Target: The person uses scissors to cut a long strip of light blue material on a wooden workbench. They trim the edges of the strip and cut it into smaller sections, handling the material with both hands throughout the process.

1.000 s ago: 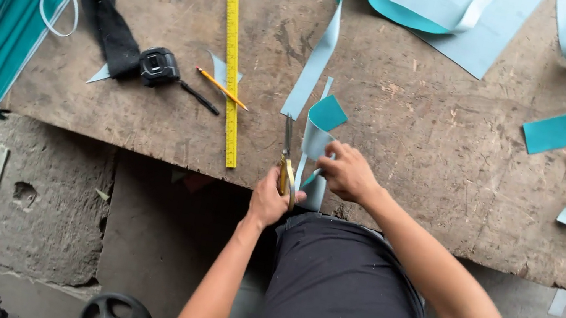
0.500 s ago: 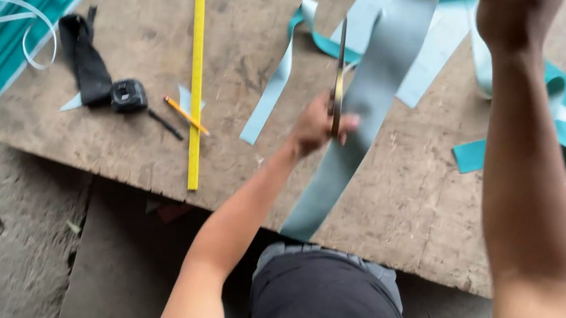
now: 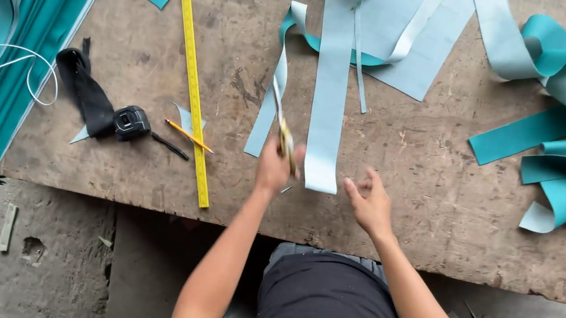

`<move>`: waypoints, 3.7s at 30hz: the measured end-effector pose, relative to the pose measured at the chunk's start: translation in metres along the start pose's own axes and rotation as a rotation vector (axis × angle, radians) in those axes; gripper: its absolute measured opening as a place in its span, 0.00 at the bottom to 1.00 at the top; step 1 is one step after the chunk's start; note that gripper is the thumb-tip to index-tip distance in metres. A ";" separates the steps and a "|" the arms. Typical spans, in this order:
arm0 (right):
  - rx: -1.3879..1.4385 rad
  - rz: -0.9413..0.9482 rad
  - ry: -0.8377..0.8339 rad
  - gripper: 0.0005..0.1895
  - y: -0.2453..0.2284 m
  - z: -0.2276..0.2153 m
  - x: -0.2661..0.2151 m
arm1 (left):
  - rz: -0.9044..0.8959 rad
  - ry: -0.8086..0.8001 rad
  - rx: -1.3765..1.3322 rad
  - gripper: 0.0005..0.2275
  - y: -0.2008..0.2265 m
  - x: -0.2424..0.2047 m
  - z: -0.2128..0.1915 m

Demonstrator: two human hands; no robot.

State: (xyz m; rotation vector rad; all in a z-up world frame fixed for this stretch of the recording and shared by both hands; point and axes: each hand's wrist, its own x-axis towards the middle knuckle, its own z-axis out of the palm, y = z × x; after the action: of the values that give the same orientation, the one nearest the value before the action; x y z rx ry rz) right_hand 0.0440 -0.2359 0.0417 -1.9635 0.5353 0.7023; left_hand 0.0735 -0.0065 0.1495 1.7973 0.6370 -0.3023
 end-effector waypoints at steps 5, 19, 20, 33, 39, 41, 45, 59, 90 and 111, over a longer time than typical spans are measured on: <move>-0.247 -0.187 0.042 0.44 -0.032 0.051 0.008 | -0.315 -0.063 -0.049 0.24 -0.138 -0.040 -0.016; 0.213 -0.021 0.032 0.43 0.046 0.124 -0.059 | -0.305 -0.144 0.090 0.25 -0.180 -0.051 -0.012; 0.372 0.008 0.004 0.47 0.046 0.123 -0.072 | -0.289 -0.204 0.012 0.25 -0.184 -0.054 -0.012; 0.771 0.024 -0.355 0.36 0.072 0.143 -0.119 | -0.211 -0.229 -0.139 0.24 -0.212 -0.142 -0.050; 0.773 0.074 -0.281 0.30 0.072 0.164 -0.128 | -0.350 -0.208 -0.225 0.12 -0.322 -0.207 -0.068; 0.761 0.015 -0.259 0.34 0.072 0.170 -0.131 | -0.357 -0.327 -0.184 0.17 -0.343 -0.227 -0.069; 0.696 -0.017 -0.247 0.36 0.110 0.192 -0.112 | -0.304 -0.509 0.041 0.30 -0.311 -0.230 -0.083; 0.480 -0.121 -0.234 0.39 0.121 0.200 -0.132 | -0.308 -0.545 0.289 0.27 -0.300 -0.236 -0.079; 0.465 -0.179 -0.290 0.44 0.135 0.191 -0.146 | -0.291 -0.628 0.269 0.16 -0.273 -0.238 -0.085; 0.575 -0.245 -0.273 0.46 0.131 0.182 -0.147 | -0.272 -0.574 0.237 0.19 -0.266 -0.230 -0.077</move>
State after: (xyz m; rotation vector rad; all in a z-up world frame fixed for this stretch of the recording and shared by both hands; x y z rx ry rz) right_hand -0.1928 -0.1225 -0.0132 -1.3412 0.2801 0.5695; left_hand -0.2728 0.0590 0.0774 1.7253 0.4402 -1.0712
